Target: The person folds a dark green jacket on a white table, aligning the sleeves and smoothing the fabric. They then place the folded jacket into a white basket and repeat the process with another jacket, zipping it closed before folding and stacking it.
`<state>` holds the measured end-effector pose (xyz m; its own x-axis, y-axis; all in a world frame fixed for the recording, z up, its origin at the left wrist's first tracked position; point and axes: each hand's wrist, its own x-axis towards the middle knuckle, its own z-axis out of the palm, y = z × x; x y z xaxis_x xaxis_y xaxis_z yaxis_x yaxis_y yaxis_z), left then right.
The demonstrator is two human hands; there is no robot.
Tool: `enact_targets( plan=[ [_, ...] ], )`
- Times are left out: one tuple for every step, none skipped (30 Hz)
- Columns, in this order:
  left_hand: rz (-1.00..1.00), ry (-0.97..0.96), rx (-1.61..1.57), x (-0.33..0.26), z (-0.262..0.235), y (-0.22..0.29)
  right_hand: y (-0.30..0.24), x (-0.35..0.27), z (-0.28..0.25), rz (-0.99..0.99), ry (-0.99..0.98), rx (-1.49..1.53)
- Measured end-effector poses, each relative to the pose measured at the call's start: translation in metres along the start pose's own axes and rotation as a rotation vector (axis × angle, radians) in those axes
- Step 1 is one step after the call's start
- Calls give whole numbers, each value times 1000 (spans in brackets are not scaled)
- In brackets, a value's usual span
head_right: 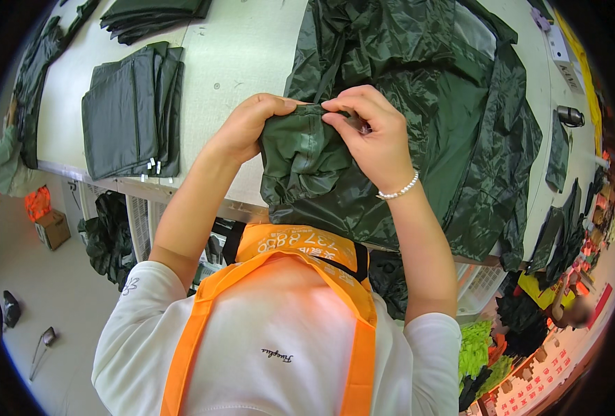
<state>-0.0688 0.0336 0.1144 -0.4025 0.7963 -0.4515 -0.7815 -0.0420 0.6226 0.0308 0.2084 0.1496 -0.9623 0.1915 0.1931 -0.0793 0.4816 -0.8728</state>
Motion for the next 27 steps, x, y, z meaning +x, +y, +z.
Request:
enact_targets(
  plan=[
    [-14, -8, 6, 0, -2, 0, 2, 1, 1, -58, 13, -49],
    [-28, -15, 13, -1, -2, 1, 2, 0, 3, -106, 29, -110],
    [-19, 18, 32, -1, 1, 1, 1, 0, 5, -153, 45, -171],
    [-9, 50, 50, -3, 7, 1, 1, -1, 6, -201, 61, -234],
    [0, 82, 68, -3, 10, 2, 2, -2, 6, -290, 76, -375],
    [-13, 56, 43, -2, 8, 1, 2, -3, 7, -281, 77, -377],
    [-23, 30, 17, 1, 4, -1, 2, -4, 9, -274, 77, -378],
    [-34, 4, -8, 3, 2, -3, 1, -5, 10, -266, 76, -380],
    [-36, 29, -12, 3, 2, -4, 0, -5, 10, -204, 29, -348],
    [-40, 54, -14, 2, 1, -5, 0, -5, 9, -188, 12, -353],
    [-44, 78, -17, 2, 1, -5, 1, -5, 7, -172, -5, -357],
    [-5, 93, -50, 1, -1, -3, 2, -6, 5, -155, -22, -362],
    [36, 111, -85, -1, -7, 2, 4, -7, -1, -120, -27, -338],
    [76, 129, -119, -3, -13, 6, 6, -9, -8, -30, -3, -266],
    [65, 115, -134, -5, -18, 7, 9, -9, -15, -21, 37, -267],
    [63, 70, -154, -7, -21, 8, 12, -8, -20, -11, 77, -267],
    [61, 24, -175, -9, -24, 10, 17, -9, -20, 41, 129, -180],
    [59, -22, -195, -10, -25, 10, 15, -10, -19, 104, 117, -82],
    [52, -15, -203, -10, -23, 11, 13, -9, -16, 164, 108, 15],
    [45, -7, -211, -12, -20, 11, 9, -9, -13, 224, 98, 113],
    [39, 1, -219, -12, -18, 11, 0, -8, -11, 235, 34, 149],
    [44, -28, -223, -12, -19, 11, -8, -8, -10, 180, -15, 107],
    [49, -58, -227, -12, -20, 10, -7, -10, -8, 182, -30, 111],
    [54, -87, -230, -12, -21, 9, -4, -11, -5, 184, -45, 115],
    [48, -79, -206, -12, -20, 9, -3, -11, -3, 159, -55, 94],
    [42, -70, -182, -11, -19, 9, -3, -9, -2, 134, -64, 72],
    [35, -62, -159, -10, -18, 9, -3, -9, 0, 108, -74, 50]
  ],
)
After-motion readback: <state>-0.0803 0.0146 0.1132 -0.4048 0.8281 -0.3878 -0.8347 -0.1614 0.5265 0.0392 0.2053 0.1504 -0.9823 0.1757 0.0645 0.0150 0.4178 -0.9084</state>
